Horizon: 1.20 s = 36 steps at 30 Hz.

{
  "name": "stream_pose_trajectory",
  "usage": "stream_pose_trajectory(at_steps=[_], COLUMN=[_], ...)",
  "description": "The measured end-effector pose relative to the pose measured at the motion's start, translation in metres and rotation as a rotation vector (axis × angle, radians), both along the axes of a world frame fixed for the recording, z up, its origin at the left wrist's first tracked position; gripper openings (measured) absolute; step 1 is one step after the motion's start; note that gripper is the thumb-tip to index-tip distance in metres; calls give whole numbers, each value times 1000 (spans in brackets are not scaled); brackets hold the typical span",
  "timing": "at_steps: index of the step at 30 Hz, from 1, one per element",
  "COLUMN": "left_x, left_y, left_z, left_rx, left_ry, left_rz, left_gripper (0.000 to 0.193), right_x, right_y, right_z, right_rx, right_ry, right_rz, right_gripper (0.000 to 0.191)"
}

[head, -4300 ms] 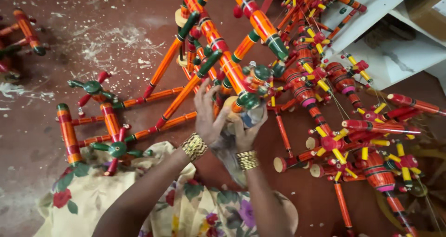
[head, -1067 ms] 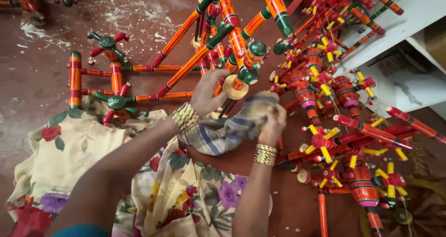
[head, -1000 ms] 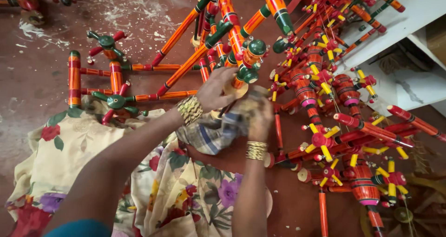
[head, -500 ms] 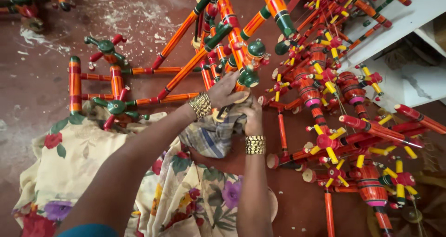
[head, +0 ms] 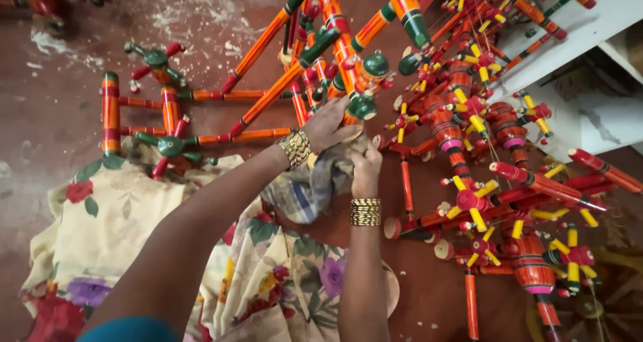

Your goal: The person sits on the floor and wipes painted wooden toy assemblies with a cloth, turning and repositioning the parts to clean different sides, then sets the wiped pieces aside and reaches for the next assembly.

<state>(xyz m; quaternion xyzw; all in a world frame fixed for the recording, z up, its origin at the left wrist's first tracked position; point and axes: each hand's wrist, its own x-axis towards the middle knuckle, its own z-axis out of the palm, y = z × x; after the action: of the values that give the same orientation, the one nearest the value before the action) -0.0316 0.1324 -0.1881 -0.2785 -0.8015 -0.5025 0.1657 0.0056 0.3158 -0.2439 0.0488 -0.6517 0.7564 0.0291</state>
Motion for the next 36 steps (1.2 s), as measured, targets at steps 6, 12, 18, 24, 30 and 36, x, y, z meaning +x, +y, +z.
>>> stream_pose_trajectory(at_steps=[6,12,18,24,30,36], left_x=[-4,-10,-7,-2,1,-5], left_y=[12,3,7,9,6,-30], left_z=[-8,-8,-5,-4,3,10], left_rx=[-8,-56,-91,-90,-267,-303], left_ry=[47,-65,-41,35,22,140], left_rz=[107,-57,25,87,152,56], left_gripper=[78,73,77,80,73,63], right_x=[50,33,30,26,32,1], right_y=[-66,-84,-85,-74,-77,-42], right_z=[4,-50,-68,-37,-36,-54], right_rx=[-15,558,1008,-76,704,146], right_ry=[171,300,205,324,83,68], right_rz=[-355,-390,-435,-203,-462,-409], right_gripper=[56,60,79,65,78,46])
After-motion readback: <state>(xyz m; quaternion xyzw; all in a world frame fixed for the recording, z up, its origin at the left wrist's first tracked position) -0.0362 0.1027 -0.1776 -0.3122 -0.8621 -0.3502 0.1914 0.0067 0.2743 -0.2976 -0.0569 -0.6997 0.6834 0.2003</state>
